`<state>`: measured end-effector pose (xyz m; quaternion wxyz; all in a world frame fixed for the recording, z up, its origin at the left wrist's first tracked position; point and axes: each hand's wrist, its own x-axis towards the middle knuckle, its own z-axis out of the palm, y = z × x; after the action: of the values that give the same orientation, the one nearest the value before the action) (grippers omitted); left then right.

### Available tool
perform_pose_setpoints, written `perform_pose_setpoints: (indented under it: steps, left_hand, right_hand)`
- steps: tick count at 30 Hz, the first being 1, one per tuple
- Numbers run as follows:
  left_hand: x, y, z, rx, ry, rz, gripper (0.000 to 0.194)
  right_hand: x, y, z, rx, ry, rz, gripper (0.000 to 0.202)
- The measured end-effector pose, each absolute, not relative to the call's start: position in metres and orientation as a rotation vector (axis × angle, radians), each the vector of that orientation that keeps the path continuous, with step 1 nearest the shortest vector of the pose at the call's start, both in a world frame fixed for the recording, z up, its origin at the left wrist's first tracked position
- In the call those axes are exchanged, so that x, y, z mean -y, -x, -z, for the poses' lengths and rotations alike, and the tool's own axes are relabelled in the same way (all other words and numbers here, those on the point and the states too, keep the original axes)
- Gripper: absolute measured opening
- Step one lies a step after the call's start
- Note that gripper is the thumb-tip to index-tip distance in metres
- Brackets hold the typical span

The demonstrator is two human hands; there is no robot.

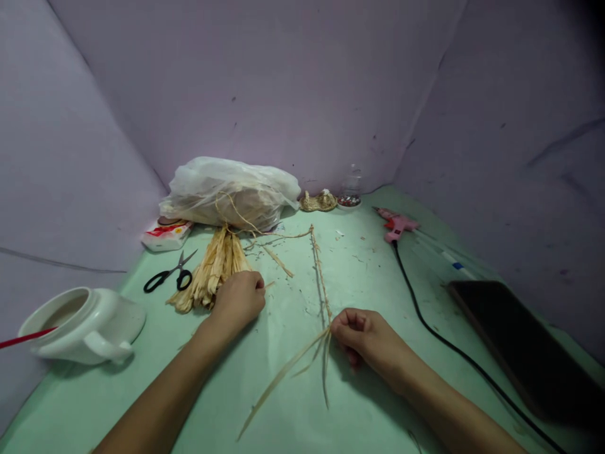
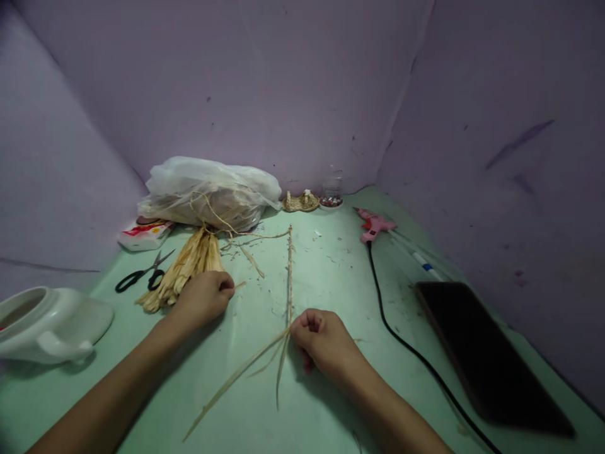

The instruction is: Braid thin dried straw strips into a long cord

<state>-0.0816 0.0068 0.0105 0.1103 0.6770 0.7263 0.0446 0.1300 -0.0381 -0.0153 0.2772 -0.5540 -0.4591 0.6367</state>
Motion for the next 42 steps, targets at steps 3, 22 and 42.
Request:
perform_pose_setpoints:
  steps: [3, 22, 42]
  left_hand:
    - [-0.007, 0.081, -0.009, -2.118, -2.001, -0.089, 0.019]
    - [0.003, 0.072, -0.031, -2.089, -2.007, -0.185, 0.016]
    - [-0.065, 0.060, -0.008, -1.716, -2.524, -0.072, 0.018]
  right_hand:
    - [0.038, -0.130, 0.016, 1.243, 1.482, -1.711, 0.009]
    - [0.038, -0.130, 0.018, 1.218, 1.476, -1.710, 0.008]
    - [0.036, -0.129, 0.018, 1.221, 1.455, -1.725, 0.009]
